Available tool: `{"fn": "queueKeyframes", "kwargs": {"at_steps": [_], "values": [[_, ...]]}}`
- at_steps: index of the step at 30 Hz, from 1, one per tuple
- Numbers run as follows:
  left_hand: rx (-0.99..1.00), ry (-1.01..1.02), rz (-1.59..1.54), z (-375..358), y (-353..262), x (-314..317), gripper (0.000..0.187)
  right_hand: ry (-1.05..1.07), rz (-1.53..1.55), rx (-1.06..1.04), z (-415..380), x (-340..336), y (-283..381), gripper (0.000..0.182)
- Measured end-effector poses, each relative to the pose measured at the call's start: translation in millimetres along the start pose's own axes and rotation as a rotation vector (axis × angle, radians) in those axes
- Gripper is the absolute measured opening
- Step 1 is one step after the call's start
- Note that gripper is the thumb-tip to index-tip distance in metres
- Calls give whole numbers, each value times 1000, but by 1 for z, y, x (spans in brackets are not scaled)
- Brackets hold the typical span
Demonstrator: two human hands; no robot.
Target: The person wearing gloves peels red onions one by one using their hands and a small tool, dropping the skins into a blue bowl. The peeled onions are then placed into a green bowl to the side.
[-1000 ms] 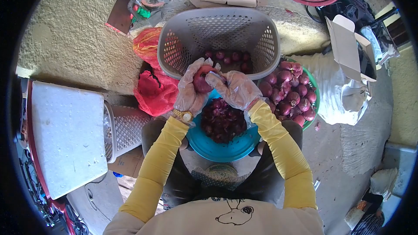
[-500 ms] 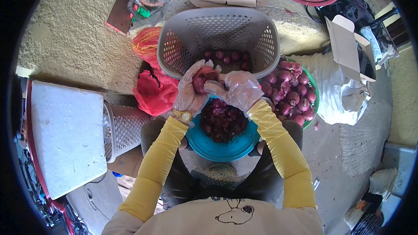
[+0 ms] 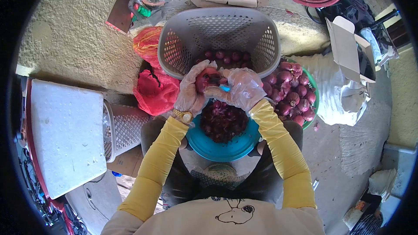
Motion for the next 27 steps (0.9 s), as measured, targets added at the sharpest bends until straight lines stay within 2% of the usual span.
{"fn": "queueKeyframes", "kwargs": {"at_steps": [7,14,16,20,22,23,25,27], "values": [[-37,0,82,-1,0,6,22,-86,4,-39,-2,-1,-4,53],[-30,-16,161,-3,-2,6,22,115,108,110,2,6,-11,44],[-105,-16,125,-5,1,5,30,158,136,130,1,8,-12,42],[-80,12,116,-2,7,-6,31,151,86,24,0,15,-13,46],[56,34,202,1,3,-13,25,172,74,-14,-1,16,-9,47],[57,33,203,2,1,-13,25,192,51,-57,-3,15,-3,47],[-101,-127,46,3,5,-22,24,213,27,-100,-7,17,2,47],[-125,-169,-28,7,-1,-19,22,265,-38,-176,-12,24,6,46]]}}
Point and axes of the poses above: each hand's wrist, its own z-axis towards the middle knuckle, its own x-axis out of the palm, y = z × x, the point moved 7 cm from there along z, towards the middle knuckle, and after that the axes turned 14 degrees about x, right-handed, at the moved point
